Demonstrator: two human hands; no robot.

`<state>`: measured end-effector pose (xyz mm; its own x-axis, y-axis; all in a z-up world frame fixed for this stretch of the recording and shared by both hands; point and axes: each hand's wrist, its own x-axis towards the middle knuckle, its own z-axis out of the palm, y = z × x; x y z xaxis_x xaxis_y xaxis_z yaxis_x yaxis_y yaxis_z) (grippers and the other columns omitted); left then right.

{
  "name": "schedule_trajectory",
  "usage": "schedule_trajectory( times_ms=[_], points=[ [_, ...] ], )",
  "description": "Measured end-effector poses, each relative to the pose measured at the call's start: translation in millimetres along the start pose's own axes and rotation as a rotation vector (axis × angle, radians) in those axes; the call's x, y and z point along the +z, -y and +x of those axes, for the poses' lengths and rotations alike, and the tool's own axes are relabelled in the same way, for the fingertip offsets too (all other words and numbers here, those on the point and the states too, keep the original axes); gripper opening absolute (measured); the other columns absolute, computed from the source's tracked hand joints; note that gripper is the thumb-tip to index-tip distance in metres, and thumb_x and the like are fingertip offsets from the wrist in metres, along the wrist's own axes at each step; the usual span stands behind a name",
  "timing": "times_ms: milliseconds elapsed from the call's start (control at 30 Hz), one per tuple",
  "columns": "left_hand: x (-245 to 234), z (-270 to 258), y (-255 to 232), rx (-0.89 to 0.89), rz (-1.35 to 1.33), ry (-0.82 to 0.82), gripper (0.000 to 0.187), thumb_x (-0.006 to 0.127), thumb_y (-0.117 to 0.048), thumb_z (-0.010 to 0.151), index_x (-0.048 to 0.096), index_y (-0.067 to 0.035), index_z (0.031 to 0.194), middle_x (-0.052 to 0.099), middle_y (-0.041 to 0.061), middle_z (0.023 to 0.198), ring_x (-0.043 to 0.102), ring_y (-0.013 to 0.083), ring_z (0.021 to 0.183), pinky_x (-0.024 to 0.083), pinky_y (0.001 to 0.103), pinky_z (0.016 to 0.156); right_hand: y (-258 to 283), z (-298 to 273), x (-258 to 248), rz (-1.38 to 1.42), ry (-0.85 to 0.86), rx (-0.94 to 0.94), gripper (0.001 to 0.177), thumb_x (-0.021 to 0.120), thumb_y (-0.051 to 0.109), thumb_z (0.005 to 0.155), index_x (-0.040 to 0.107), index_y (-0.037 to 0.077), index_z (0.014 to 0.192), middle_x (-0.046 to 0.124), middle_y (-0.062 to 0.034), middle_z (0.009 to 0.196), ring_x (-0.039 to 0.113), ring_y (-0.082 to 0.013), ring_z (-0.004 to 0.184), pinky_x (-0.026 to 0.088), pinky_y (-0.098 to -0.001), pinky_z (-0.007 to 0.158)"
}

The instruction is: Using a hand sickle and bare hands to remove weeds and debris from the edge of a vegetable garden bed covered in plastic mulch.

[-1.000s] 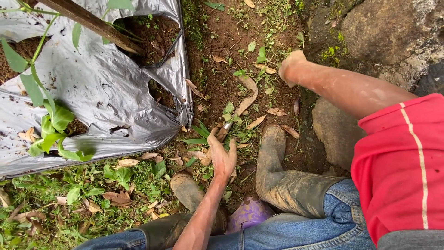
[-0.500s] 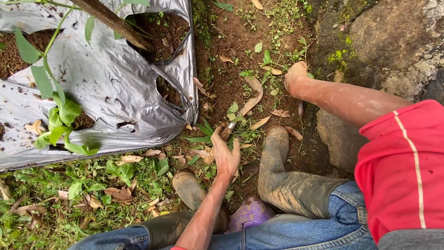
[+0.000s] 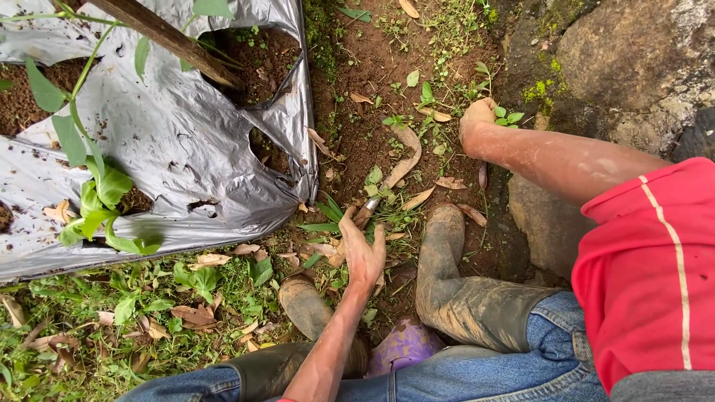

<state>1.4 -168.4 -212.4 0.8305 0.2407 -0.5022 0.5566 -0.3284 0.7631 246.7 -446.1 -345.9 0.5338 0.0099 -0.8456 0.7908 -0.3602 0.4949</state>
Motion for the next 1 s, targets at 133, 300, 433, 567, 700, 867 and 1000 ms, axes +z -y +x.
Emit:
schedule_trajectory(
  times_ms=[133,300,433,567,700,867,1000],
  points=[
    [-0.9,-1.8,-3.5,-0.017,0.005,0.004,0.069,0.062,-0.021,0.090,0.031,-0.003,0.150,0.042,0.024,0.140,0.052,0.0420,0.132,0.050,0.049,0.109,-5.2,2.5,-2.1,0.043,-0.036,-0.053,0.029,0.050,0.021,0.101,0.075,0.015,0.114,0.075,-0.0068,0.105,0.068,-0.0319,0.087,0.055,-0.0526,0.060],
    [-5.6,-1.6,2.3,-0.033,0.013,-0.009,0.069,0.062,-0.019,0.089,0.032,-0.004,0.150,0.041,0.024,0.141,0.051,0.0431,0.133,0.049,0.050,0.110,-6.5,-18.0,-27.1,0.065,-0.064,-0.063,0.033,0.049,0.020,0.100,0.073,0.017,0.123,0.075,-0.0043,0.116,0.070,-0.0298,0.104,0.057,-0.0614,0.067],
    [-6.2,6.9,44.7,-0.022,0.220,-0.047,0.069,0.063,-0.024,0.088,0.034,-0.008,0.148,0.043,0.020,0.138,0.052,0.0400,0.130,0.047,0.054,0.109,-2.2,19.8,9.6,0.062,-0.062,-0.108,0.027,0.059,0.017,0.096,0.077,0.016,0.116,0.076,-0.0065,0.108,0.070,-0.0325,0.100,0.056,-0.0630,0.074],
    [-2.8,16.4,84.6,0.001,0.487,-0.114,0.069,0.065,-0.035,0.084,0.039,-0.016,0.145,0.045,0.014,0.134,0.054,0.0374,0.124,0.042,0.057,0.108,-18.9,6.3,-6.4,0.376,0.008,-0.308,0.033,0.054,0.007,0.099,0.072,0.011,0.127,0.077,-0.0078,0.113,0.072,-0.0273,0.110,0.061,-0.0526,0.089],
    [4.9,30.3,138.0,0.035,0.562,-0.105,0.064,0.065,-0.041,0.087,0.047,-0.007,0.137,0.048,0.021,0.130,0.054,0.0434,0.122,0.034,0.062,0.112,-73.8,-73.4,-81.7,1.039,-0.249,-0.234,0.030,0.044,0.013,0.109,0.062,-0.005,0.124,0.068,-0.0166,0.100,0.067,-0.0240,0.085,0.061,-0.0366,0.077],
    [-0.5,32.7,156.3,0.099,0.558,-0.067,0.050,0.070,-0.035,0.081,0.054,-0.020,0.127,0.054,0.013,0.116,0.061,0.0420,0.109,0.031,0.067,0.112,-98.1,-78.4,-96.2,1.137,-0.377,0.096,0.065,0.068,0.020,0.096,0.041,0.000,0.151,0.046,-0.0333,0.142,0.060,-0.0442,0.121,0.057,-0.0564,0.095],
    [-7.6,33.8,146.6,0.104,0.563,-0.057,0.045,0.071,-0.033,0.081,0.056,-0.019,0.122,0.056,0.014,0.114,0.062,0.0427,0.106,0.035,0.065,0.108,-78.2,-130.4,-99.0,0.970,-0.368,0.070,0.096,0.071,0.044,0.093,0.018,0.011,0.165,0.028,-0.0329,0.161,0.047,-0.0468,0.139,0.048,-0.0605,0.110]
  ],
)
